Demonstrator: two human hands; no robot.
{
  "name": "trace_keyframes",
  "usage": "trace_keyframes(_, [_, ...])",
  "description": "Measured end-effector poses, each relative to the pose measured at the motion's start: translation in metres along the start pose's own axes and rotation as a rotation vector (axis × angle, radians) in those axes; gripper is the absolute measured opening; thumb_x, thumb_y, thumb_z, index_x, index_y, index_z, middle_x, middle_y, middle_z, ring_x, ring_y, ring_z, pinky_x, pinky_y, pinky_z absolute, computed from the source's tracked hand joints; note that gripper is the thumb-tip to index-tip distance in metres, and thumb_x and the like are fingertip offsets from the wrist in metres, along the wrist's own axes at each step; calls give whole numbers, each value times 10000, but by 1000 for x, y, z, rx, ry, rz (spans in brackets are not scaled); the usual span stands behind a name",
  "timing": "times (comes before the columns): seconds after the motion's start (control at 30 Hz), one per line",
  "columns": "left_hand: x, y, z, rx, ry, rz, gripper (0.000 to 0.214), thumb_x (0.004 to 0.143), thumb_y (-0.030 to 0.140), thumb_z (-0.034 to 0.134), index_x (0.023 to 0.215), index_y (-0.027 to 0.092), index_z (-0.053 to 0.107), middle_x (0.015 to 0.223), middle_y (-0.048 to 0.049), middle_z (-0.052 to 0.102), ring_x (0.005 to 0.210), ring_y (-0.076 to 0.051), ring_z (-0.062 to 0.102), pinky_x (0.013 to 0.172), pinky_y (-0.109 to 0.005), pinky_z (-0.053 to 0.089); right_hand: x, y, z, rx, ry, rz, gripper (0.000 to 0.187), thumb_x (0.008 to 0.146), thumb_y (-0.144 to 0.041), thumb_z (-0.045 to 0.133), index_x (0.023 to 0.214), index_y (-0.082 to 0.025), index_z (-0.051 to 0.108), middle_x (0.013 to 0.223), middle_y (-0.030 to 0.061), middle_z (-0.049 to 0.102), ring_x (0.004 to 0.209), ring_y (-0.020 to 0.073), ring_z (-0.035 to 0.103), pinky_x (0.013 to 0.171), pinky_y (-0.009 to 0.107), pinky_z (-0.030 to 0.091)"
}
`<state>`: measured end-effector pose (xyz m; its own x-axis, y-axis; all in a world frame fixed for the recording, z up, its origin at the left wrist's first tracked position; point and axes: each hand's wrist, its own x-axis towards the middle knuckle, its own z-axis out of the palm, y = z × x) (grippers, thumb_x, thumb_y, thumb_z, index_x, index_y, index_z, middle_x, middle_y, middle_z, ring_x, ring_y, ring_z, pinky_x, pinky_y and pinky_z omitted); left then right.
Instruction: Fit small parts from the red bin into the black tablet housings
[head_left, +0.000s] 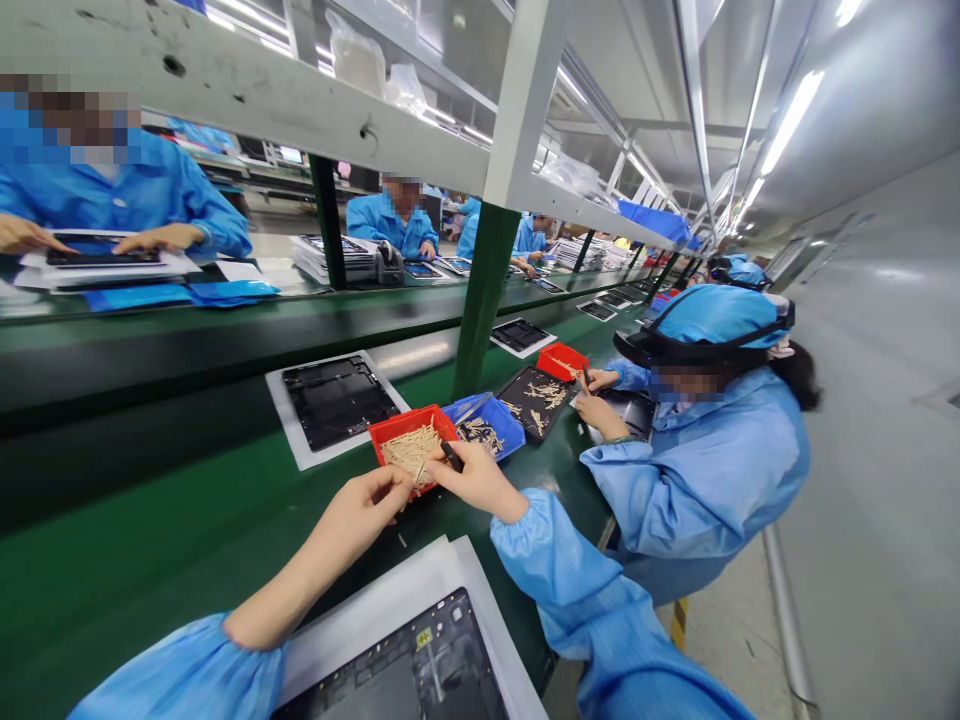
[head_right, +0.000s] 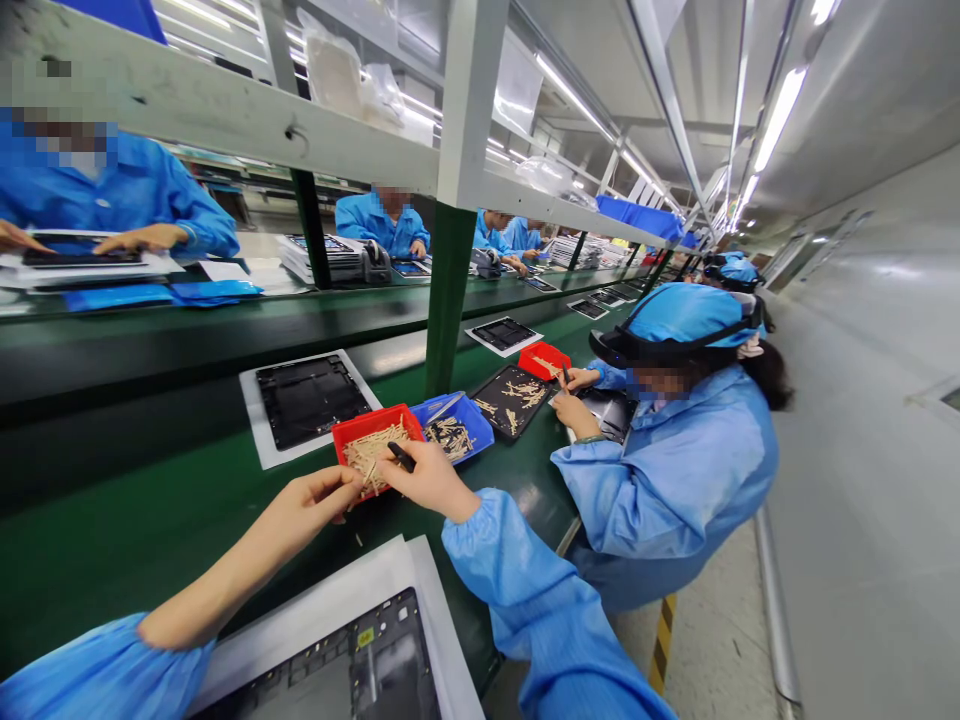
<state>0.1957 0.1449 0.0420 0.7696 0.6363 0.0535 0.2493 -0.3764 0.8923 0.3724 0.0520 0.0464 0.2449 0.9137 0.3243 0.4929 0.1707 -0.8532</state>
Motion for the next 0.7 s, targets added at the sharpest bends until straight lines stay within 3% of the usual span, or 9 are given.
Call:
trace_keyframes(0.1, [0,0,-2,91,83,48,435,871,571,488,833,191,696,762,-28,695,659,-189,609,624,-309,498,-1,-1,0,-74,7,-8,123,862,-229,631,785,-157,694,685,-16,647,638,128,574,625,234,458])
trace_keyframes(0.27, [-3,4,-4,275,287,246,359,883,507,542,977,216,731,1003,-88,724,956,-270,589,891,-420,475,-3,-1,7,-189,75,-132,144,914,-238,624,828,-163,712,758,15,701,688,145,623,681,257,512])
trace_keyframes(0.33, [-5,4,-3,323,300,331,335,917,472,528,988,231,749,1010,-87,733,976,-268,567,910,-417,464,-6,0,10,-227,83,-213,108,915,-198,621,914,-175,727,867,36,737,781,160,669,761,275,541])
trace_keyframes(0.47, [-4,4,-1,384,288,437,307,963,408,507,982,234,758,977,-71,747,926,-243,576,860,-380,482,-11,-1,10,-374,34,-319,225,879,-74,576,1007,-192,718,953,54,750,894,182,697,835,295,557])
trace_keyframes(0.7, [8,5,1,422,291,481,289,966,377,517,895,206,739,918,-66,745,887,-237,603,824,-386,490,-11,-1,8,-422,34,-328,235,868,-64,559,999,-183,713,951,65,751,896,194,702,838,301,561])
